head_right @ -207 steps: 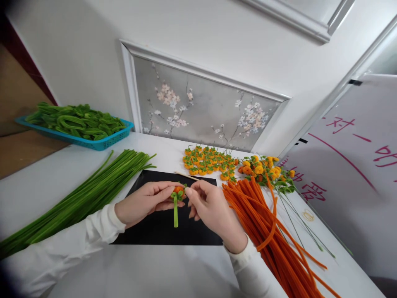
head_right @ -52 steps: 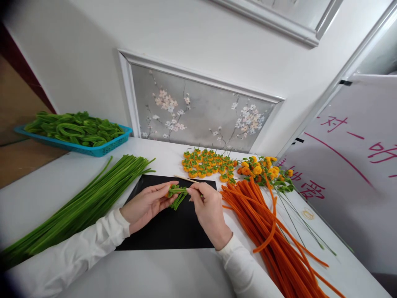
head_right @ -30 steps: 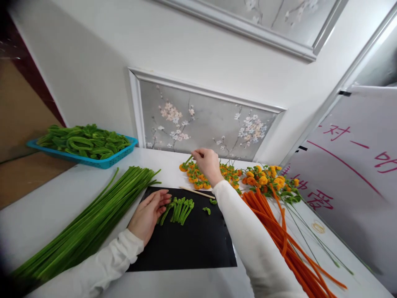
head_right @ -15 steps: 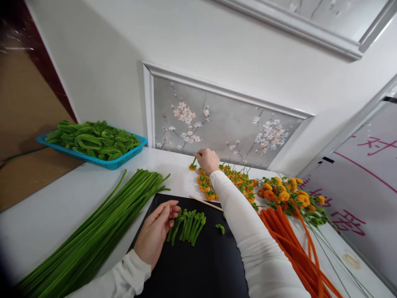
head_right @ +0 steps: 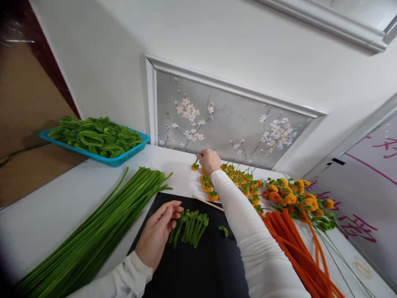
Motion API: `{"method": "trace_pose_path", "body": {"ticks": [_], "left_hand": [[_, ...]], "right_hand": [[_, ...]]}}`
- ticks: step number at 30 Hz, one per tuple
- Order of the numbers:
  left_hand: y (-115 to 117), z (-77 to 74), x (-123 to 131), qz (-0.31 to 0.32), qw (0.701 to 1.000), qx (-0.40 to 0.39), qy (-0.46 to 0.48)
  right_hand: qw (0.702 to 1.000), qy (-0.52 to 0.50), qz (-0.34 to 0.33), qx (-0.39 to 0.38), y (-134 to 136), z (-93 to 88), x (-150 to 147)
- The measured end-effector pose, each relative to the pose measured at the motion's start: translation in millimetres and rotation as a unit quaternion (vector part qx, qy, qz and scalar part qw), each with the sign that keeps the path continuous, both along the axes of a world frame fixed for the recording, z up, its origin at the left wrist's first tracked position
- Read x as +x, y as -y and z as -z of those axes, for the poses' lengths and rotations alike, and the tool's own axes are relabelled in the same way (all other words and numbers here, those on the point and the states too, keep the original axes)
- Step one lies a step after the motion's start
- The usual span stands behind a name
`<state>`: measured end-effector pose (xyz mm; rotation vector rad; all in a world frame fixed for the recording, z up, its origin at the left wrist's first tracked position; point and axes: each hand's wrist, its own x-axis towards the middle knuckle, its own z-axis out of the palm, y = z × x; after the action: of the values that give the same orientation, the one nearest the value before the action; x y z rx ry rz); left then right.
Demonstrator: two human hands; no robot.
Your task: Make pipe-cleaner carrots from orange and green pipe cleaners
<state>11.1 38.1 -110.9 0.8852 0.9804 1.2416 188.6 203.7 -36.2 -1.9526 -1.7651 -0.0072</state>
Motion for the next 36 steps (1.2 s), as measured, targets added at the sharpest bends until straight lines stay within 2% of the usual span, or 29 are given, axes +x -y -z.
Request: {"method": "trace_pose_path", "body": {"ticks": [5, 9, 13, 16, 20, 23, 25, 30, 36], "left_hand": [[-1.1, -1.3, -0.4, -0.001, 1.000, 0.003, -0.004], [-2.2, -4.0, 0.4, -0.002, 1.000, 0.005, 0.004], [-4.5, -5.2, 3.9, -0.012, 1.000, 0.017, 0.014], [-5.6, -5.1, 6.6, -0.018, 0.999, 0.034, 0.024], [-4.3, -5.6, 7.2, -0.024, 0.998, 0.043, 0.030], [-2.0, -7.9, 5.2, -0.036, 0.998, 0.052, 0.025], [-0.7, -11.0, 3.5, -0.046, 0.997, 0.060, 0.018], [5.1, -21.2, -0.3, -0.059, 0.995, 0.075, -0.005], [25.8, -30.5, -5.3, -0.023, 0.994, 0.084, -0.065]], "right_hand": [[1.000, -0.014, -0.013, 0.016, 5.6, -7.9, 1.5], [0.998, -0.031, -0.015, 0.056, 20.7, -27.5, 7.6], [0.993, -0.062, -0.031, 0.098, 58.0, -49.3, 15.7], [0.987, -0.096, -0.057, 0.116, 102.0, -50.9, 16.7], [0.953, -0.240, -0.143, 0.115, 167.4, -25.4, 9.4], [0.935, -0.305, -0.167, 0.072, 206.9, 5.1, 1.0], [0.916, -0.359, -0.169, 0.053, 223.5, 25.0, -3.7], [0.897, -0.414, -0.145, 0.057, 234.7, 59.1, -9.1], [0.898, -0.410, -0.153, 0.038, 239.5, 75.8, -15.0]]}}
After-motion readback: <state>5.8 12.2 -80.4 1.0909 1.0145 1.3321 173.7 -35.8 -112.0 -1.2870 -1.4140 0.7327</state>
